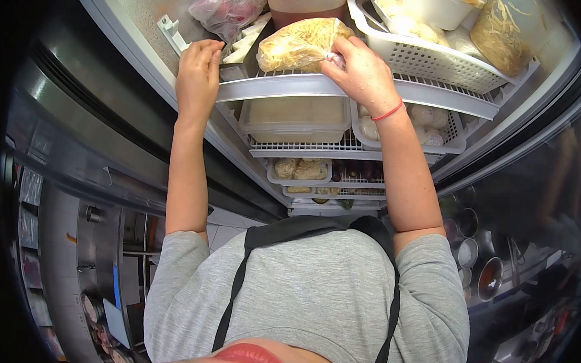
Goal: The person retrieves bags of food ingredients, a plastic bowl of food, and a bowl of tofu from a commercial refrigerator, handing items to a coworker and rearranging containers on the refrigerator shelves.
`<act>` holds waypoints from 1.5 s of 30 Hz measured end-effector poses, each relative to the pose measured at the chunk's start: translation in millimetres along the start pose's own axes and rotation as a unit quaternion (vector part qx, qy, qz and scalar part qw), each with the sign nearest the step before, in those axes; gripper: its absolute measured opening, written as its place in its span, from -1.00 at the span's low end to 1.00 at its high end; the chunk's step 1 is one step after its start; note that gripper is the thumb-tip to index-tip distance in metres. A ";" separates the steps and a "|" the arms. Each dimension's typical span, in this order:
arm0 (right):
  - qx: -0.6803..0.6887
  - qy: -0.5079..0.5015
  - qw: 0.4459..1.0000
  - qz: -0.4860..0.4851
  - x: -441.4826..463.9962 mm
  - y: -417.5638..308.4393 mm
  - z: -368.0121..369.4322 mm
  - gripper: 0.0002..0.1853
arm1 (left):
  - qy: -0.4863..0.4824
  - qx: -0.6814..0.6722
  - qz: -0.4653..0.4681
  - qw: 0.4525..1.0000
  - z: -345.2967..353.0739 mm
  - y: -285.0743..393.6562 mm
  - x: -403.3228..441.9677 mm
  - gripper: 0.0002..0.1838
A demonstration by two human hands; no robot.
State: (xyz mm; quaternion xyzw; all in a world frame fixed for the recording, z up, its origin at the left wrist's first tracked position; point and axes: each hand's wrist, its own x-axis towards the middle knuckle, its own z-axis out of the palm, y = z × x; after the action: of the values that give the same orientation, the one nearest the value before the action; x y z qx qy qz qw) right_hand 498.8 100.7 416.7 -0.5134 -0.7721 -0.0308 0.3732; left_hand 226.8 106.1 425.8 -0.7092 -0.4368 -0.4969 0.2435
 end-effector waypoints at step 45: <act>0.000 0.108 0.978 -0.180 245.3 -65.2 110.8 -0.86 | 0.236 0.120 0.035 0.964 -134.0 -21.8 -55.8 -0.86</act>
State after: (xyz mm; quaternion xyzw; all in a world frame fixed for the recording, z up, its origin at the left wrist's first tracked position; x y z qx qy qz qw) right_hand 337.6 306.6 508.0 -0.3601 -0.8069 -0.1526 0.4427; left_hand 135.1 -8.5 424.7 -0.5523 -0.3978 -0.5853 0.4406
